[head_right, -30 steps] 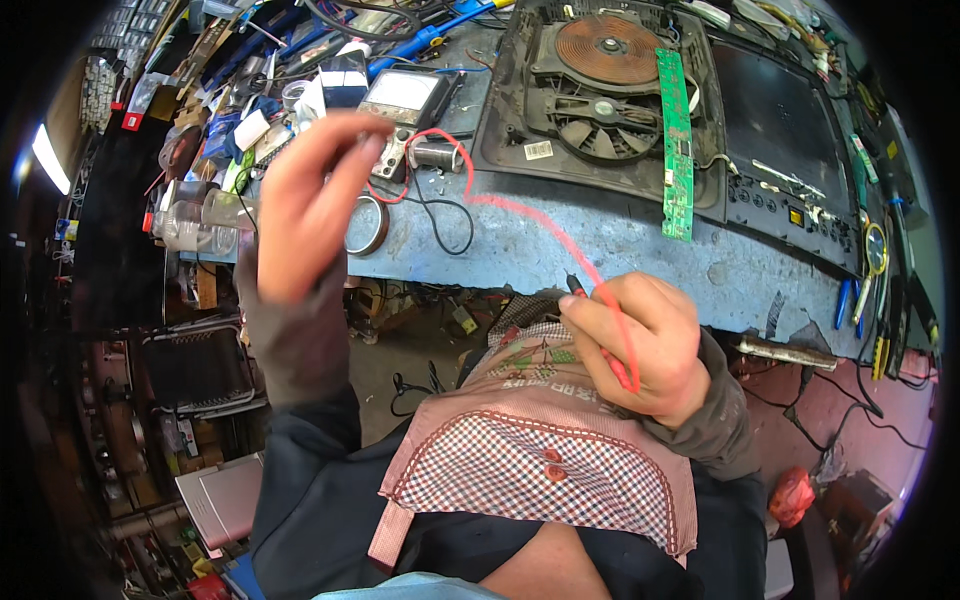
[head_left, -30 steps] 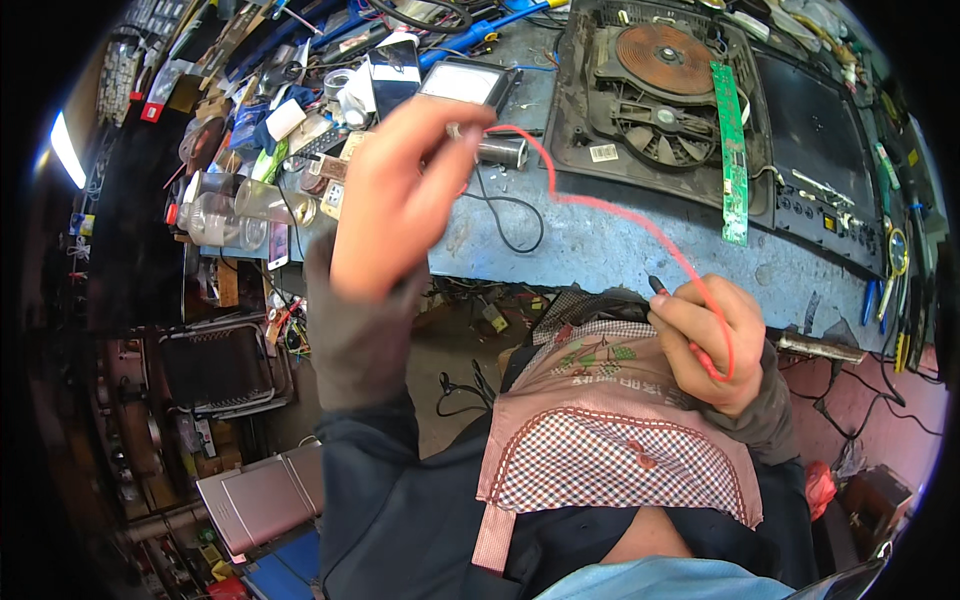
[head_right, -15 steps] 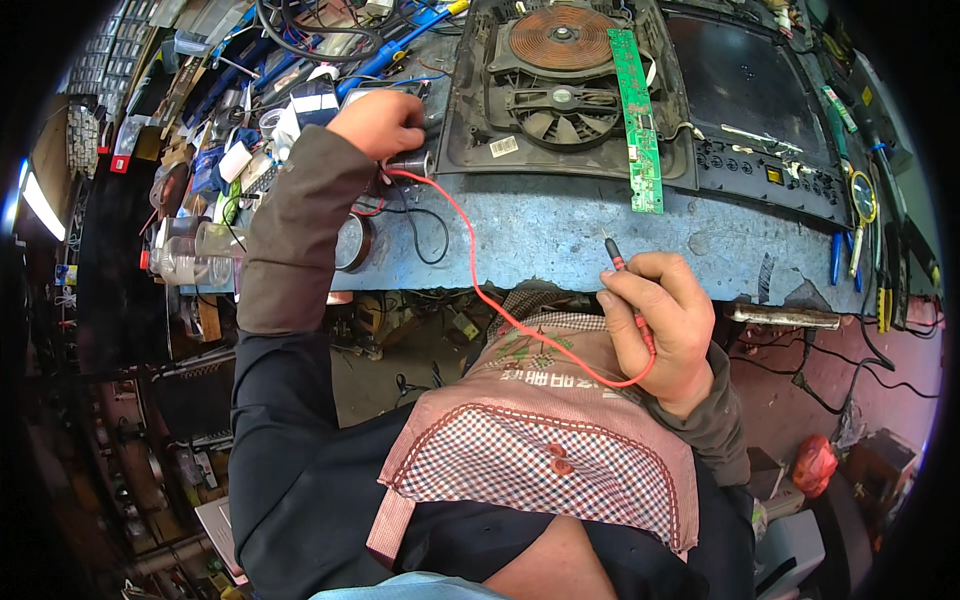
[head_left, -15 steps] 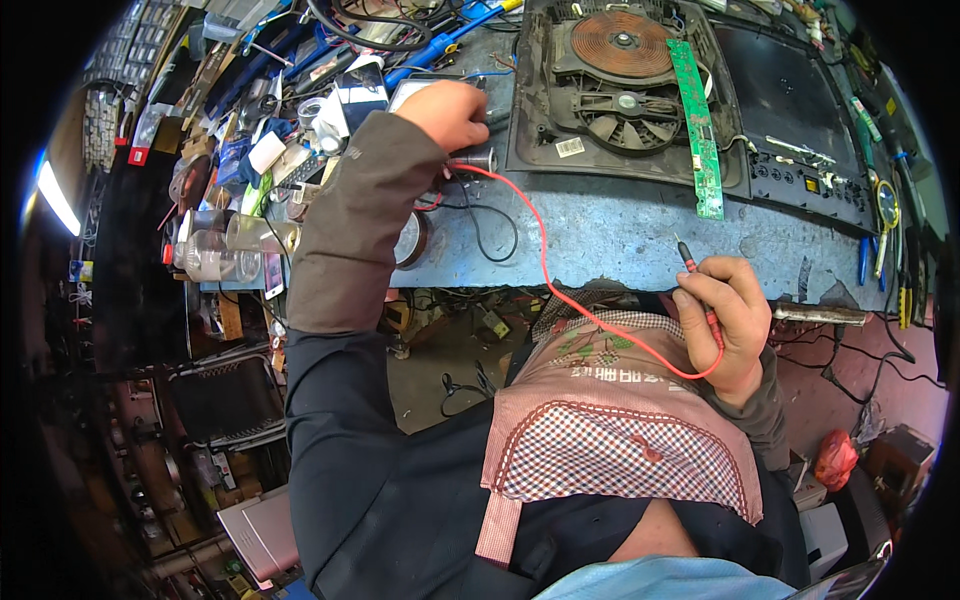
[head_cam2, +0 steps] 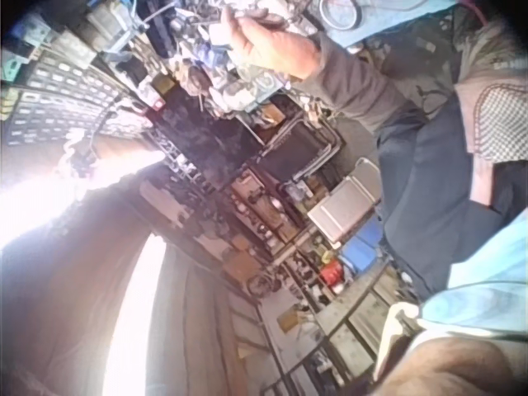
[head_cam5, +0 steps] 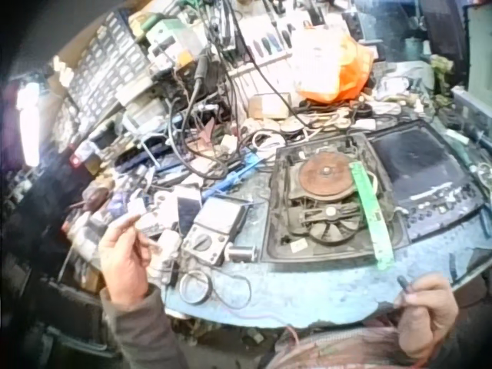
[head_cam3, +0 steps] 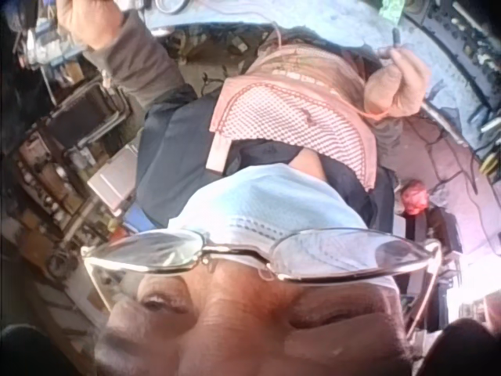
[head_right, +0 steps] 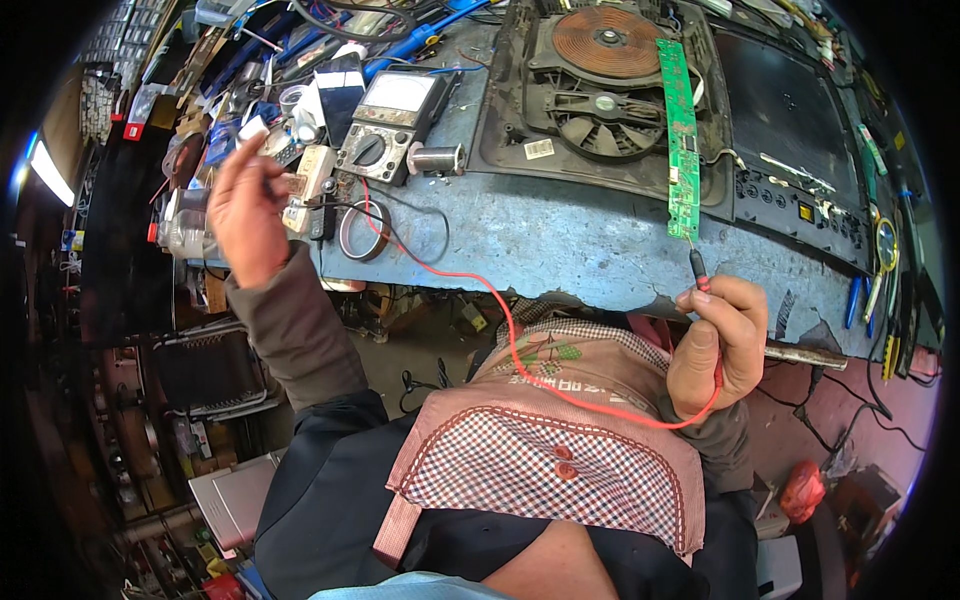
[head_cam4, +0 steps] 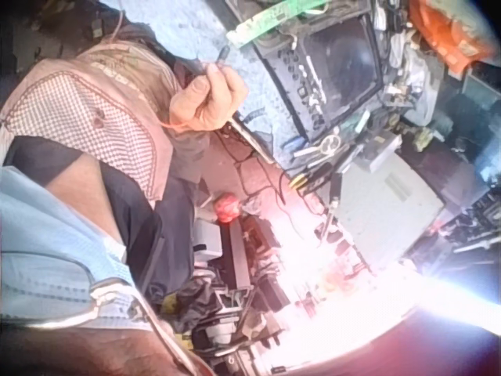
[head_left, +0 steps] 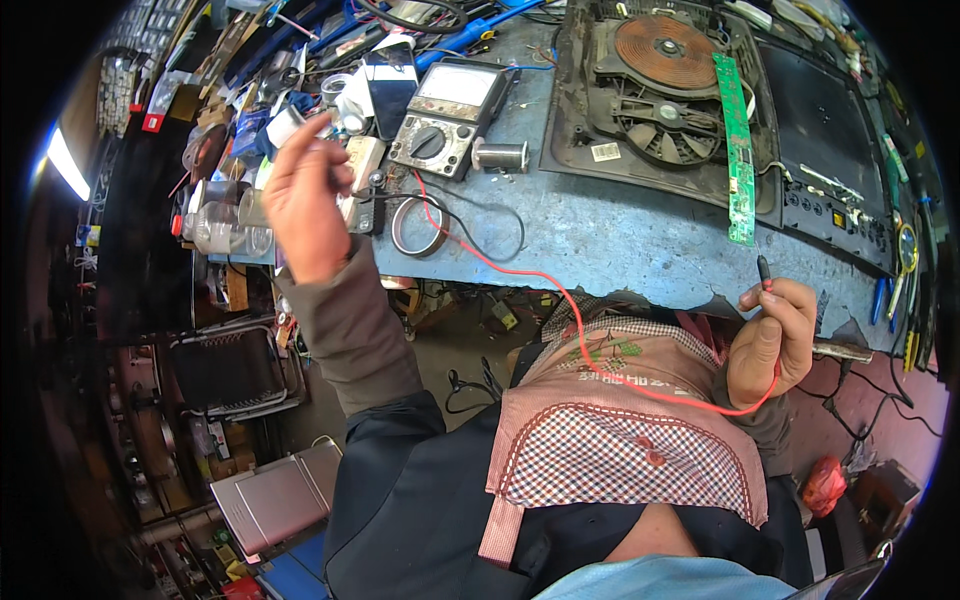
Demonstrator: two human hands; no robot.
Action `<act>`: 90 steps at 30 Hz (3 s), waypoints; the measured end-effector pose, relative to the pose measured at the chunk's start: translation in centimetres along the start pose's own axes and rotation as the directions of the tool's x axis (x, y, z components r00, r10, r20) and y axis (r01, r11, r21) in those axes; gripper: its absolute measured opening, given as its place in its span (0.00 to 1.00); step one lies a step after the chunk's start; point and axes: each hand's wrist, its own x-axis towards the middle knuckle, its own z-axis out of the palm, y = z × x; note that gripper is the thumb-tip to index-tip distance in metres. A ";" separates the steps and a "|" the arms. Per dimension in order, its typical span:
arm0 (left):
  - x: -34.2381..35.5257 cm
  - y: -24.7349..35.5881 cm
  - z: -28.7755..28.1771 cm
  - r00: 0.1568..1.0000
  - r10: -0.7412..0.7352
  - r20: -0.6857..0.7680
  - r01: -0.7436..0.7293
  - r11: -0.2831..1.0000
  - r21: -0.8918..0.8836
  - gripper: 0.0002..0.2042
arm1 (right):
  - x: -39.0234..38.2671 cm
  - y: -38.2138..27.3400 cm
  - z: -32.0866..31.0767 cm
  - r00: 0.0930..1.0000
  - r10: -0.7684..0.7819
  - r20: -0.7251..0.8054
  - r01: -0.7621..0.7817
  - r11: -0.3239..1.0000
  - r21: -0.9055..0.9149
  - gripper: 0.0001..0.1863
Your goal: The person holds a green circuit board and inspects it with a magnifying glass, then uses a multimeter to test points on the board. The person places the board on the workbench and continues testing with multimeter probes.
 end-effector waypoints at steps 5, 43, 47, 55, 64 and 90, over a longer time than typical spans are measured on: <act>0.4 -6.5 1.3 0.941 0.179 0.286 -0.332 0.644 0.689 0.28 | 0.5 0.4 0.0 0.996 0.045 0.073 -0.042 0.998 -0.042 0.08; 0.6 -10.4 12.0 0.975 0.199 0.094 -0.183 0.494 0.850 0.16 | -0.2 1.3 0.2 0.979 0.031 0.202 0.020 0.970 -0.244 0.15; 0.7 -9.5 8.6 0.999 0.032 -0.027 -0.015 0.880 0.475 0.23 | -0.3 1.1 0.2 0.977 0.048 0.208 0.000 0.974 -0.226 0.16; -3.5 1.5 3.8 0.948 0.110 0.300 0.132 0.720 -0.682 0.37 | -0.2 0.2 0.4 0.983 0.061 0.172 -0.021 0.974 -0.226 0.18; -12.9 2.6 14.0 0.442 0.411 0.797 -0.485 0.857 -0.174 0.20 | 1.1 -2.1 1.5 0.852 0.500 0.157 -0.513 0.733 0.446 0.20; -14.8 0.1 21.8 0.280 0.697 0.660 -0.800 0.549 -0.240 0.22 | 0.9 -1.4 -0.1 0.706 0.666 0.242 -0.532 0.273 0.801 0.08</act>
